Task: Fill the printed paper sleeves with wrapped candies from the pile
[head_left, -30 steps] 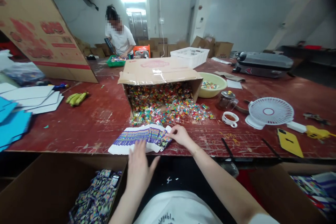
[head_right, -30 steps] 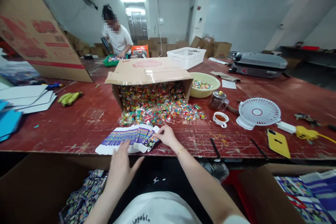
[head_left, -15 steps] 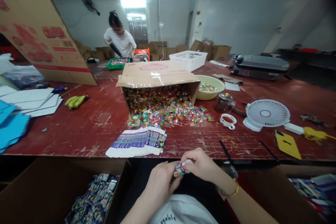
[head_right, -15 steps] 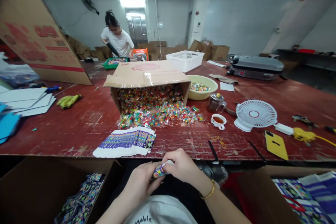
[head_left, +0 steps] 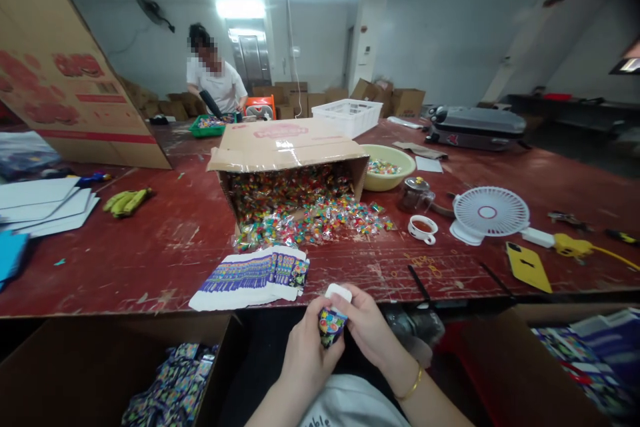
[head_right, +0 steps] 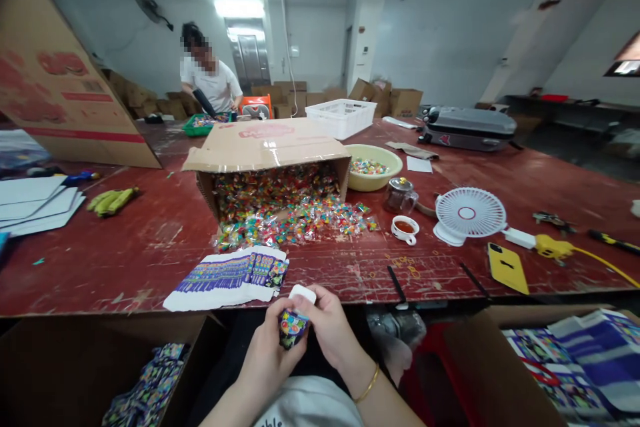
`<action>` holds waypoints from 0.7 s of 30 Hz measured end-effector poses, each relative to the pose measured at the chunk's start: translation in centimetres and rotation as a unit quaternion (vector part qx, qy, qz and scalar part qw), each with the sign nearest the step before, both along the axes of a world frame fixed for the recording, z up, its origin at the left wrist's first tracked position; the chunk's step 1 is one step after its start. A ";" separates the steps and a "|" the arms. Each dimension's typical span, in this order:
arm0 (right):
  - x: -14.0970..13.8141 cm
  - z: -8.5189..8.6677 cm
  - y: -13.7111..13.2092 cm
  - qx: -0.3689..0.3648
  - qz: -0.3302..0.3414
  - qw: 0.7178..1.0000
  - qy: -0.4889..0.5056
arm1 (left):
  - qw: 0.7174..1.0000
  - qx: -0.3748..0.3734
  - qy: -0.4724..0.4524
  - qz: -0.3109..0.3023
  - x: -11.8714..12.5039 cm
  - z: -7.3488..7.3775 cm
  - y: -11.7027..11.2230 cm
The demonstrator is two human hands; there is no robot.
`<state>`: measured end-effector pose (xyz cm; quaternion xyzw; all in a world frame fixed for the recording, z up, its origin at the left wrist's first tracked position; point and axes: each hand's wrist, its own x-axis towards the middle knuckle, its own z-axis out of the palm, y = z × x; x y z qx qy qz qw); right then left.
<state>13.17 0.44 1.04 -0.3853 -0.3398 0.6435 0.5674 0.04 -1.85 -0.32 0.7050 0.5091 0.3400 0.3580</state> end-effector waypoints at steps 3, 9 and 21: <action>-0.5 0.1 -0.6 0.068 -0.015 0.993 -0.099 | 0.999 -0.033 -0.014 0.017 0.0 -0.1 -0.1; -0.5 0.2 -1.3 0.138 -0.006 0.975 -0.175 | 0.995 -0.058 -0.033 0.072 -0.1 0.7 -0.1; -0.4 -0.2 -1.4 0.207 -0.048 0.948 -0.236 | 0.996 -0.075 -0.055 0.010 -0.3 1.7 0.8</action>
